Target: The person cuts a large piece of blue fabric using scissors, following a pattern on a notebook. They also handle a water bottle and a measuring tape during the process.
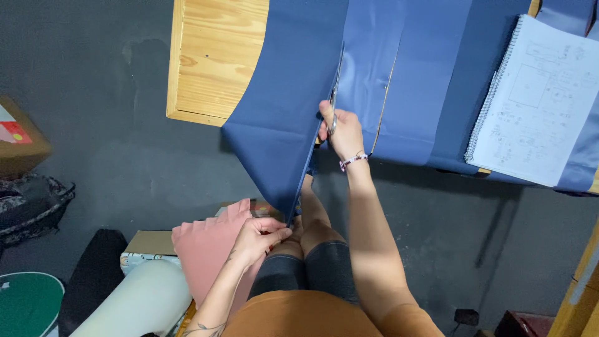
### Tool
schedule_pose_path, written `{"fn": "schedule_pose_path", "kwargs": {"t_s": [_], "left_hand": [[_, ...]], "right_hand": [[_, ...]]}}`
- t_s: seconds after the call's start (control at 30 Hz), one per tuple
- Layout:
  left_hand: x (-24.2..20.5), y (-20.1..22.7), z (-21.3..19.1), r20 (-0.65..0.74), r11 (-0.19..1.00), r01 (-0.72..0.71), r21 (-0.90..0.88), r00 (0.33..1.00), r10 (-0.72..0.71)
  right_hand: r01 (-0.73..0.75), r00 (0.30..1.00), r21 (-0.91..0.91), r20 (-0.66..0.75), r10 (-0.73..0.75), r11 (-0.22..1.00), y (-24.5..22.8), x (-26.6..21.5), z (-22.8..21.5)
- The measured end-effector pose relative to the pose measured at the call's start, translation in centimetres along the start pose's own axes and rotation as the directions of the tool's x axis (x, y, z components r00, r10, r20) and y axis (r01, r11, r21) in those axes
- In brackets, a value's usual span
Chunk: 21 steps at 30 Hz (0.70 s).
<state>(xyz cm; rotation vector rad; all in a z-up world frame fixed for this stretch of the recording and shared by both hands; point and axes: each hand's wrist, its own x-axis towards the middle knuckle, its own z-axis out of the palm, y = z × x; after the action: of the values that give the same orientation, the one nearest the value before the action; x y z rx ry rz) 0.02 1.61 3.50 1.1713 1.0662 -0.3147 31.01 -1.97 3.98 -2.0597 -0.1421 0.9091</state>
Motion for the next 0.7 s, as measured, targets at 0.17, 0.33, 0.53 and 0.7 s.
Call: {"fn": "schedule_pose_path", "kwargs": {"t_s": [0.17, 0.33, 0.53, 0.7], "left_hand": [[0.7, -1.6, -0.1, 0.009, 1.0, -0.011, 0.016, 1.0, 0.011], [-0.4, 0.6, 0.1, 0.016, 0.998, -0.002, 0.056, 1.0, 0.001], [0.5, -1.0, -0.1, 0.033, 0.998, 0.009, 0.057, 0.999, -0.011], [0.0, -0.1, -0.4, 0.019, 0.997, -0.016, 0.081, 1.0, 0.014]], "right_hand": [[-0.013, 1.0, 0.002, -0.013, 0.014, 1.0, 0.8, 1.0, 0.1], [-0.009, 0.999, -0.003, -0.04, 0.009, 1.0, 1.8, 1.2, 0.3], [-0.011, 0.999, 0.012, -0.03, 0.011, 1.0, 0.3, 1.4, -0.3], [-0.02, 1.0, 0.004, -0.017, 0.02, 1.0, -0.4, 3.6, -1.0]]}}
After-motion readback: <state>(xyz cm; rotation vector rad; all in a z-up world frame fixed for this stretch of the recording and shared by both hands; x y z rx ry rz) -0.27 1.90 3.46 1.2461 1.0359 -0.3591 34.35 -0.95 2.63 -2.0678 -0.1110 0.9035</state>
